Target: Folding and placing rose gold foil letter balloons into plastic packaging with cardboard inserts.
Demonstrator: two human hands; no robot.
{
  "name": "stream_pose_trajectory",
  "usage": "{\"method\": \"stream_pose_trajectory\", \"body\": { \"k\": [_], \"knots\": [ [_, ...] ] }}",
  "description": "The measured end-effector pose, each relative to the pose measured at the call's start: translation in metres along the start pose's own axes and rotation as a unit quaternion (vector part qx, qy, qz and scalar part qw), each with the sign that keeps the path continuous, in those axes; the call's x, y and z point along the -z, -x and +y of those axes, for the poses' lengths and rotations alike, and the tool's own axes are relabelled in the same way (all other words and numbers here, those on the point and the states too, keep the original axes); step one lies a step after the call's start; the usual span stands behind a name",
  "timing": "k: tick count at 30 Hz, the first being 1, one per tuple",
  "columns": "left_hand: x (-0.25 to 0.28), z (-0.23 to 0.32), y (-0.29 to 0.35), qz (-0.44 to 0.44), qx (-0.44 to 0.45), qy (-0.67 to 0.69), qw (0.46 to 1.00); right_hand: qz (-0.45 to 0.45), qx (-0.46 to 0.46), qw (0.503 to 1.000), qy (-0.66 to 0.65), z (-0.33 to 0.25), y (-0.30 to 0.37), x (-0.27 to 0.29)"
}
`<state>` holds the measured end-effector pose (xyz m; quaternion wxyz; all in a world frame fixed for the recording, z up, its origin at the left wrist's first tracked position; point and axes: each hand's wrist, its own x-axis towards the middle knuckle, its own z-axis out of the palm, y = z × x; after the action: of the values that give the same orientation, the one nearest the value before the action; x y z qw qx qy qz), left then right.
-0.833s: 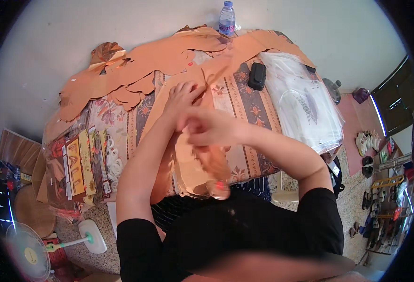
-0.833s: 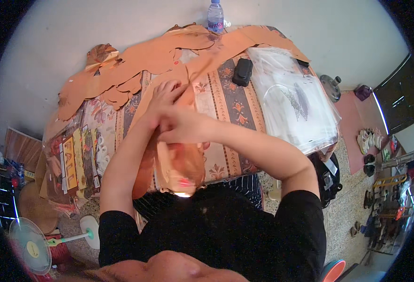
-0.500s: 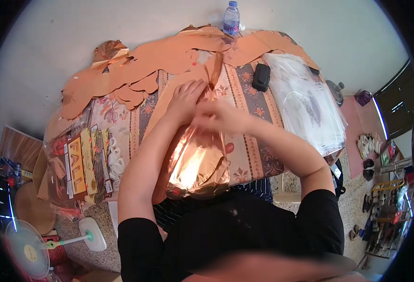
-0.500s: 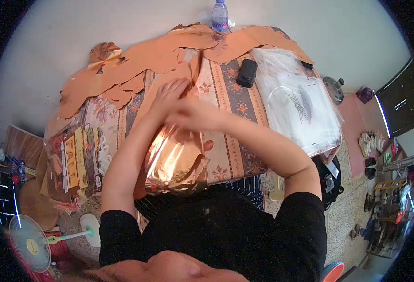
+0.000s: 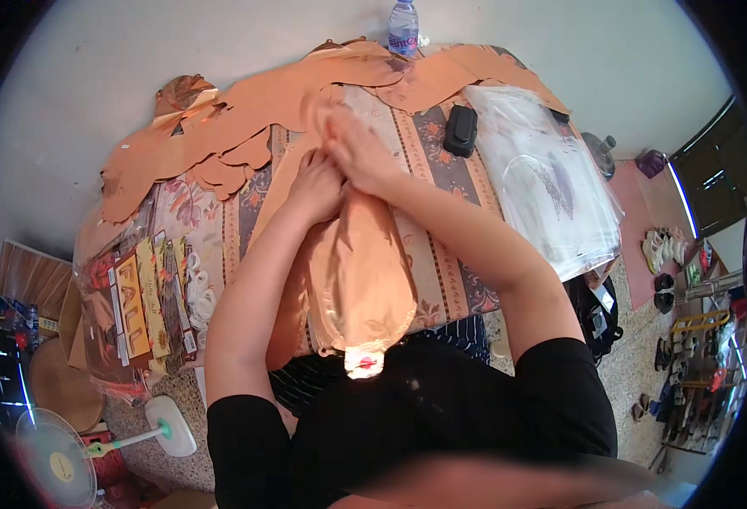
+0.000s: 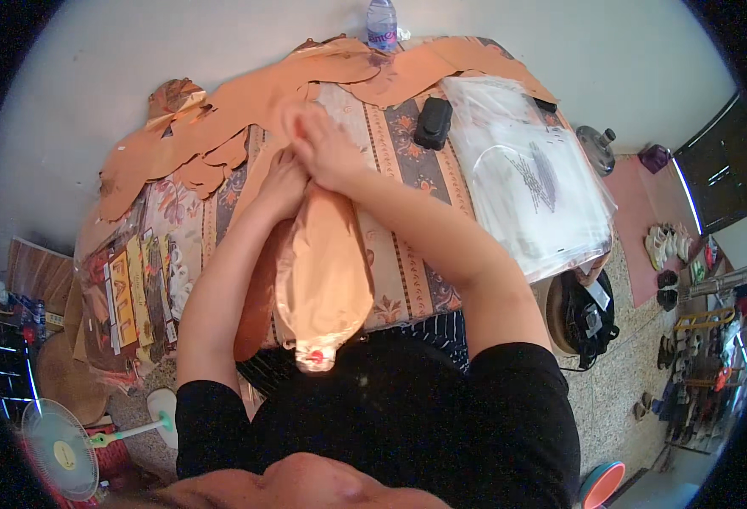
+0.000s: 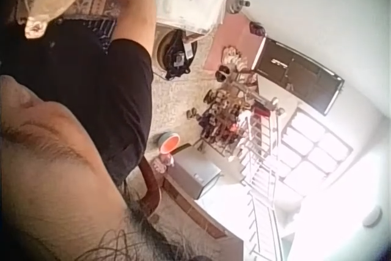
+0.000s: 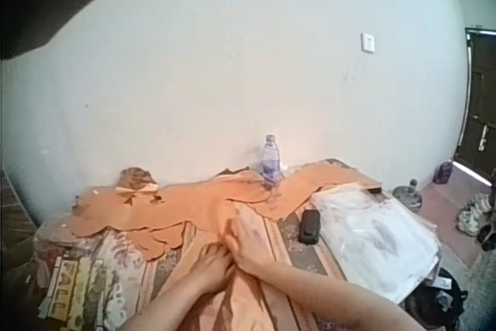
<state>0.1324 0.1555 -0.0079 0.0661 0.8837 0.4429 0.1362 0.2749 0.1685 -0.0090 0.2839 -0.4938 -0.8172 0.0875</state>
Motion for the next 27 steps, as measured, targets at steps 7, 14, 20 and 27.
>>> {"method": "stream_pose_trajectory", "body": {
  "k": [7, 14, 20, 27],
  "knots": [
    [-0.043, -0.033, -0.004, 0.099, -0.01, 0.051, 0.994, -0.027, 0.089, 0.965, -0.244, -0.031, 0.038, 0.02],
    [0.008, 0.01, 0.004, -0.015, 0.026, 0.034, 0.999, -0.052, 0.012, 0.998, -0.025, 0.003, 0.071, 0.057],
    [0.005, 0.002, 0.009, -0.038, 0.024, 0.006, 0.999, -0.126, 0.122, 0.981, 0.088, -0.044, 0.126, 0.031],
    [-0.003, -0.004, 0.006, -0.007, -0.001, -0.015, 1.0, -0.102, 0.068, 0.989, -0.086, -0.018, 0.089, 0.065]
  ]
}}
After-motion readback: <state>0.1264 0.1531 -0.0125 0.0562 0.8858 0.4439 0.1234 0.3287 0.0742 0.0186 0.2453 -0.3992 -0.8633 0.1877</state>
